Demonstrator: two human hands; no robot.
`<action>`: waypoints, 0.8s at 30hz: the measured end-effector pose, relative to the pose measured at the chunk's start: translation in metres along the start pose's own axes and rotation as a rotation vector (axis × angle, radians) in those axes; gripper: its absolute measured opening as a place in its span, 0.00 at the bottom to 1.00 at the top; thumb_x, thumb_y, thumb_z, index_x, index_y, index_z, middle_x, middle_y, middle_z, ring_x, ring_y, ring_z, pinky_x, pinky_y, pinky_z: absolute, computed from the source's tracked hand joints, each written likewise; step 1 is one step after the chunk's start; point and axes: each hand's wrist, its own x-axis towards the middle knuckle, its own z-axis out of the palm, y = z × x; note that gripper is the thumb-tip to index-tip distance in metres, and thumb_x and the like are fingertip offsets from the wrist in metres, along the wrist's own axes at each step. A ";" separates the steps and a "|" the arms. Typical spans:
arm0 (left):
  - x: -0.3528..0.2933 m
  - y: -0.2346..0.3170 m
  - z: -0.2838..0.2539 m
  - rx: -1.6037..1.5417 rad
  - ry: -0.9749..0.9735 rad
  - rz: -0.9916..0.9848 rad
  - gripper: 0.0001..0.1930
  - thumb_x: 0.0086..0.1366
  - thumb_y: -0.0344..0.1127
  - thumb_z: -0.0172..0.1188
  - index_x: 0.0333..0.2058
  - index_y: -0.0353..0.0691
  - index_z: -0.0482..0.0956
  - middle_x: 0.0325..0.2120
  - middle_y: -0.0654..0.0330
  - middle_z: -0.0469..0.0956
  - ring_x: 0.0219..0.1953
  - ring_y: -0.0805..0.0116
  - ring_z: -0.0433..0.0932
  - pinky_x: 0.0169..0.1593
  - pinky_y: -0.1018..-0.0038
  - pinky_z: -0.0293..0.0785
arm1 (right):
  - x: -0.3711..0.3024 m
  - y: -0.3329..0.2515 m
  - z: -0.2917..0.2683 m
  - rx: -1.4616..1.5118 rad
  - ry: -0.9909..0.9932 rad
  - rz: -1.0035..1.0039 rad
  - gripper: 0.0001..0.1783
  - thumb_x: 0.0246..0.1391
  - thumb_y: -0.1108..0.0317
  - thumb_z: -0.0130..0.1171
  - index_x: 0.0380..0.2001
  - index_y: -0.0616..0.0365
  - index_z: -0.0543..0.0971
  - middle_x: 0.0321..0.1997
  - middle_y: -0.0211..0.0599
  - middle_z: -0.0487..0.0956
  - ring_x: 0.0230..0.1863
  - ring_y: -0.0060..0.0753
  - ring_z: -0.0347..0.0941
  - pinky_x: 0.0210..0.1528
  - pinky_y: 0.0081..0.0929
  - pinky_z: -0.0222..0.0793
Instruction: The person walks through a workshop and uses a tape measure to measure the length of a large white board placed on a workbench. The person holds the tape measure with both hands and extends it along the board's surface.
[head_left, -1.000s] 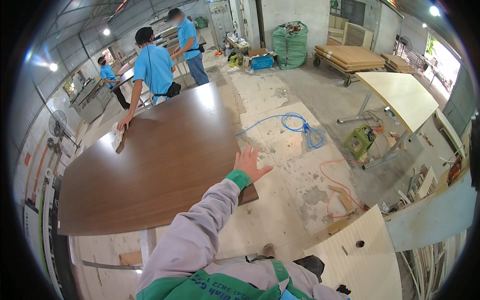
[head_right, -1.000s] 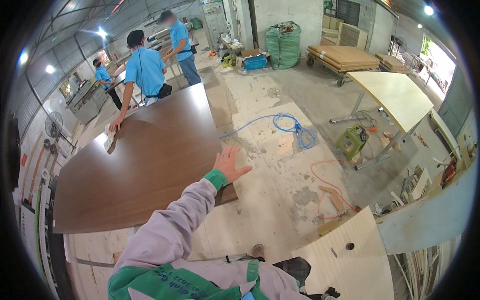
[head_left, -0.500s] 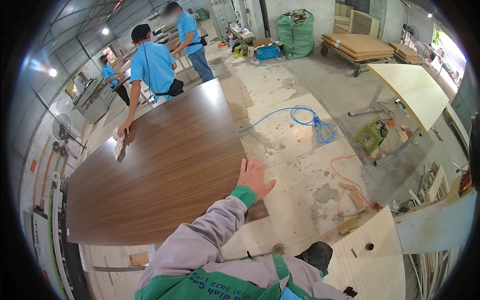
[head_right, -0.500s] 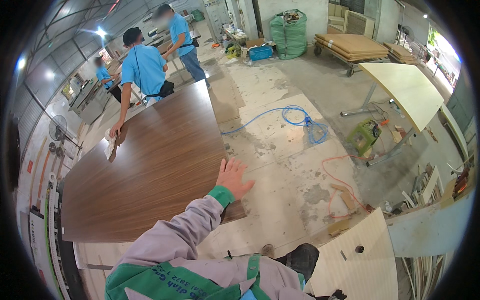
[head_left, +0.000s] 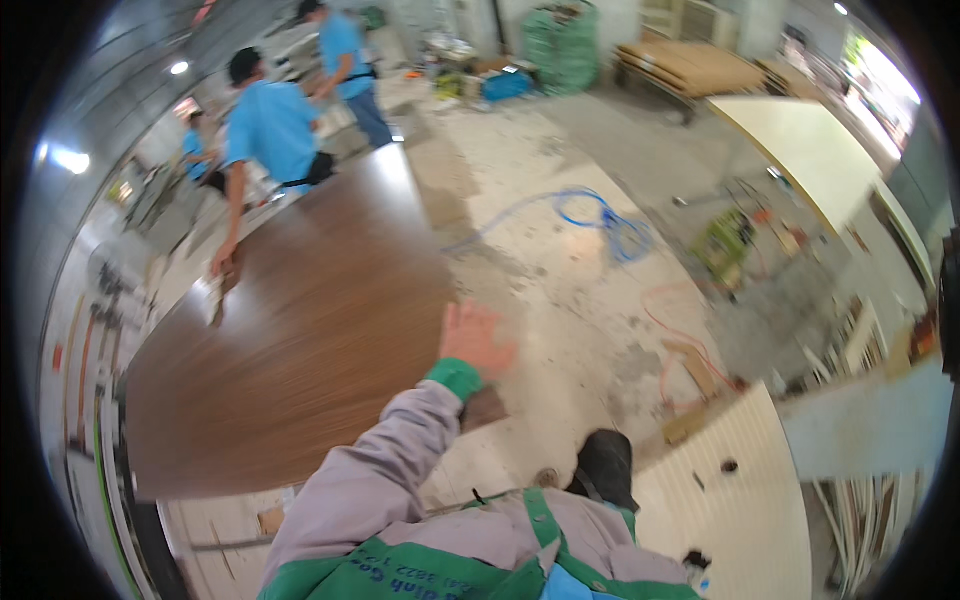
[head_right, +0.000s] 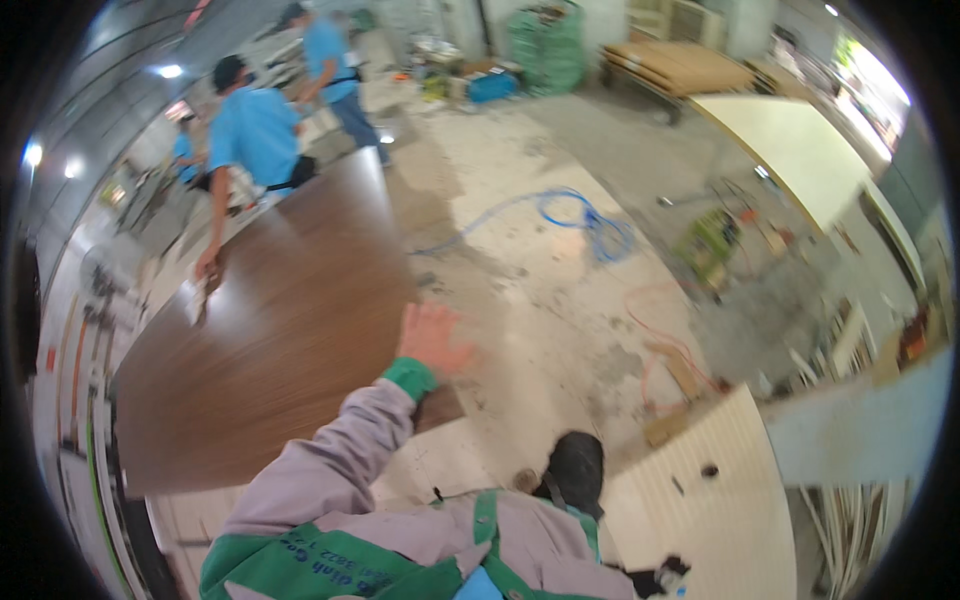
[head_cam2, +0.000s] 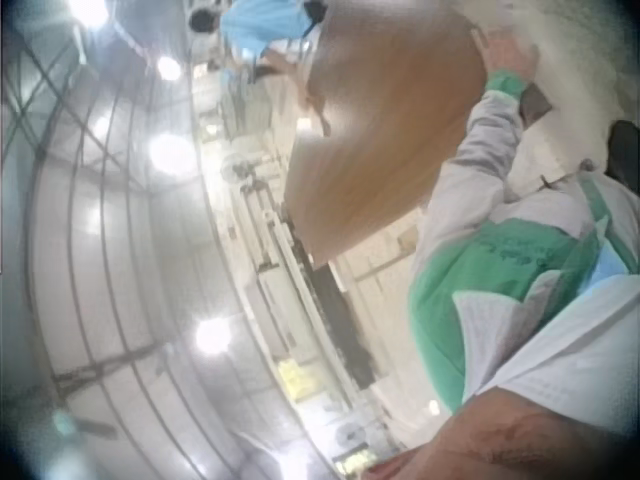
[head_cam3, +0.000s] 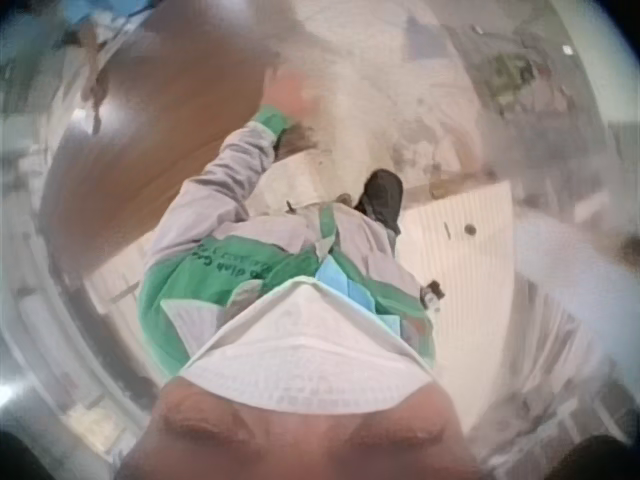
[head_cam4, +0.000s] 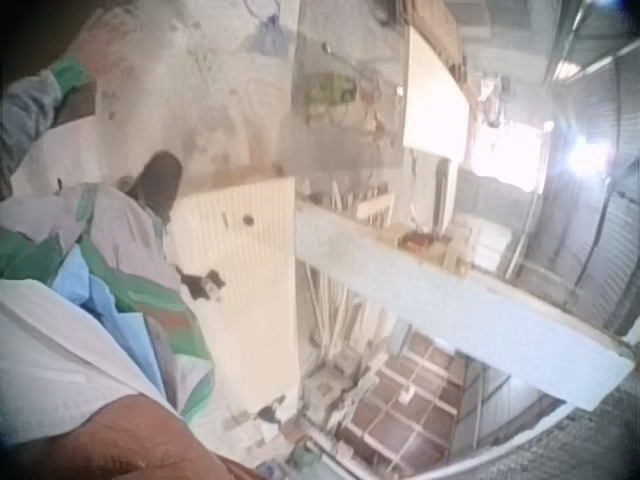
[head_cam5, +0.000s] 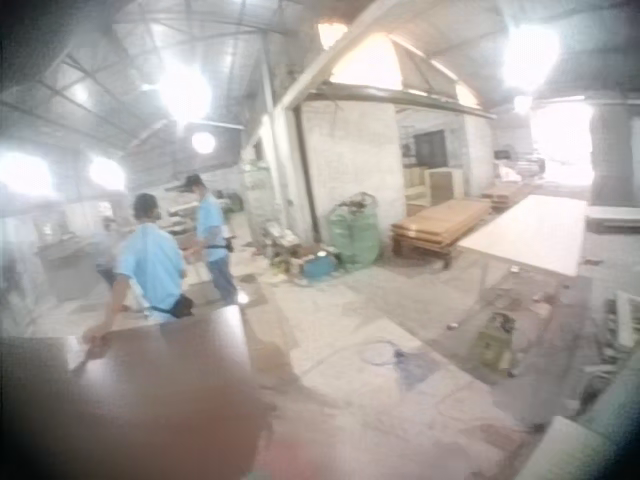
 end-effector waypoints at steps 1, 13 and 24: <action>0.001 -0.001 0.001 0.044 0.018 0.010 0.36 0.68 0.63 0.59 0.66 0.44 0.76 0.71 0.50 0.70 0.79 0.45 0.54 0.82 0.45 0.37 | -0.002 0.006 0.001 0.042 -0.005 0.002 0.21 0.69 0.47 0.54 0.52 0.47 0.86 0.46 0.45 0.89 0.50 0.45 0.86 0.58 0.50 0.80; 0.000 0.021 -0.015 -0.034 0.005 -0.022 0.32 0.64 0.57 0.65 0.60 0.43 0.81 0.66 0.51 0.75 0.77 0.44 0.57 0.81 0.44 0.37 | 0.027 0.010 0.025 0.967 -0.256 0.179 0.22 0.71 0.47 0.53 0.53 0.48 0.85 0.46 0.44 0.89 0.49 0.44 0.86 0.59 0.50 0.80; -0.007 0.029 0.003 -0.082 0.091 0.071 0.31 0.60 0.52 0.70 0.58 0.41 0.80 0.63 0.47 0.76 0.72 0.39 0.63 0.78 0.37 0.44 | 0.149 -0.039 -0.010 1.192 -0.348 0.207 0.22 0.72 0.47 0.53 0.52 0.49 0.85 0.45 0.44 0.88 0.46 0.43 0.86 0.56 0.50 0.80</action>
